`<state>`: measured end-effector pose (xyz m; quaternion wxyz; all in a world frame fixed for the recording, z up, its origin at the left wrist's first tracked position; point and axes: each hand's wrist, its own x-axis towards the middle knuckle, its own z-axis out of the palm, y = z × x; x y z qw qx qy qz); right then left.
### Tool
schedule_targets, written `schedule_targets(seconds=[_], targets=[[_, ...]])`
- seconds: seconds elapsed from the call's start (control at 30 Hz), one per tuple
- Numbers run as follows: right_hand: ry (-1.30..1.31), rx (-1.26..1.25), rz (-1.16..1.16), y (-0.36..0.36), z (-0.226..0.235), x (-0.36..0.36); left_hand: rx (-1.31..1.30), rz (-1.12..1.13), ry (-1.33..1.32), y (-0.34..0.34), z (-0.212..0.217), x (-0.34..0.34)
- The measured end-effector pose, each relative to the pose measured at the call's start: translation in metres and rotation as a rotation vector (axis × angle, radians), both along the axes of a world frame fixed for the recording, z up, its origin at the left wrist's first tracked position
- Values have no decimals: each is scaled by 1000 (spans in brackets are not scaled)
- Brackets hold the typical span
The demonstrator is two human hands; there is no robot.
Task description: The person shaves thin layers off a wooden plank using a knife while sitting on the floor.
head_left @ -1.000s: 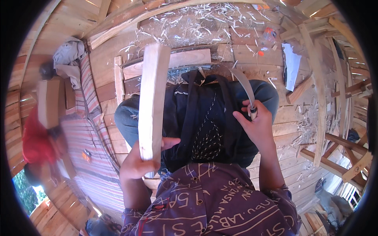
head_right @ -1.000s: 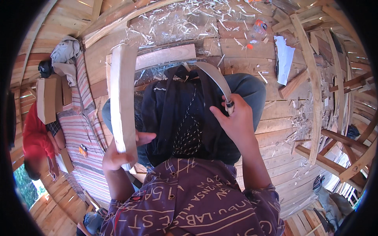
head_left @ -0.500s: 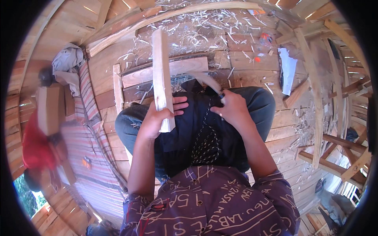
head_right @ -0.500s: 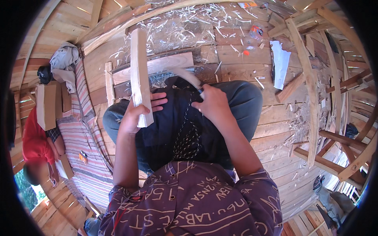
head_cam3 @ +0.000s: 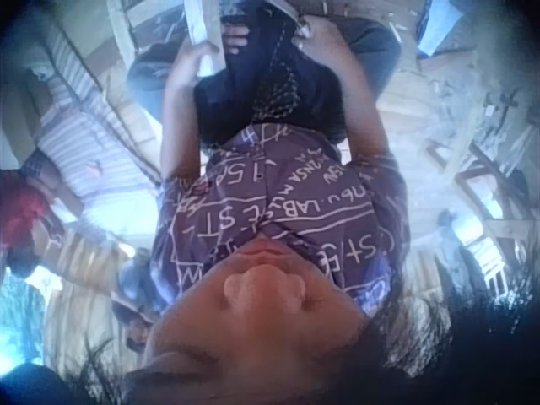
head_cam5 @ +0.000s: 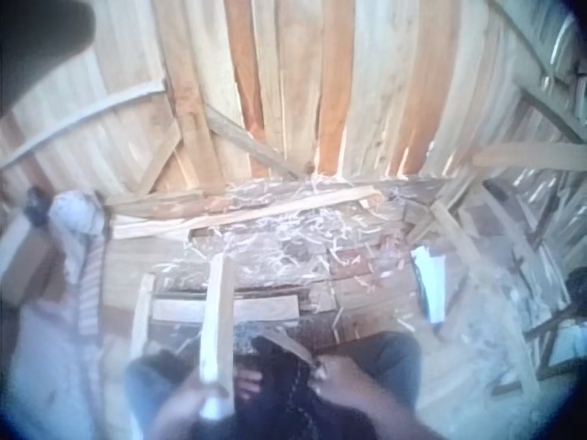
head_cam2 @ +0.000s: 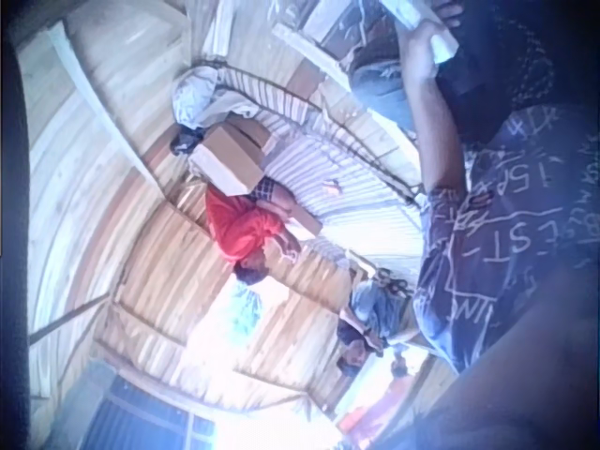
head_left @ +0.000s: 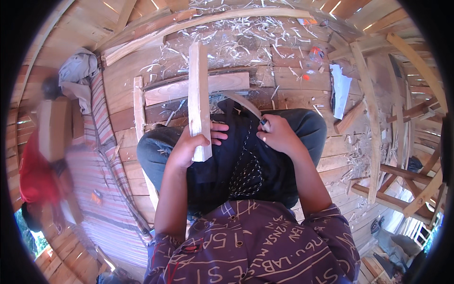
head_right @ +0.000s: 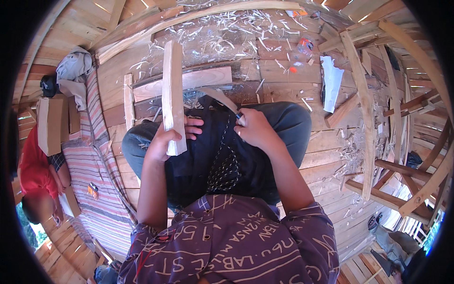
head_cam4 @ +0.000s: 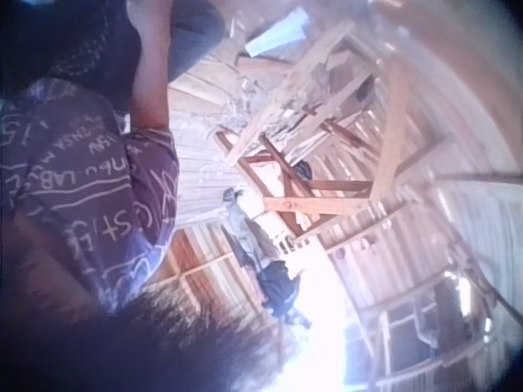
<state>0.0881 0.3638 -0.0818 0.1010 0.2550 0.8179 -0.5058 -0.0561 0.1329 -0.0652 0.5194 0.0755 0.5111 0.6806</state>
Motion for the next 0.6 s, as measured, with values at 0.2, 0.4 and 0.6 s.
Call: schedule_targets(seconds=[0.2,0.4,0.6], targets=[[108,226,-137,-1,28,-2,0,4,17,-3,11,-1],[266,-115,-434,6,44,3,-154,-34,180,-14,46,1],[273,-466,-434,6,70,27,-349,-41,316,-34,69,23]])
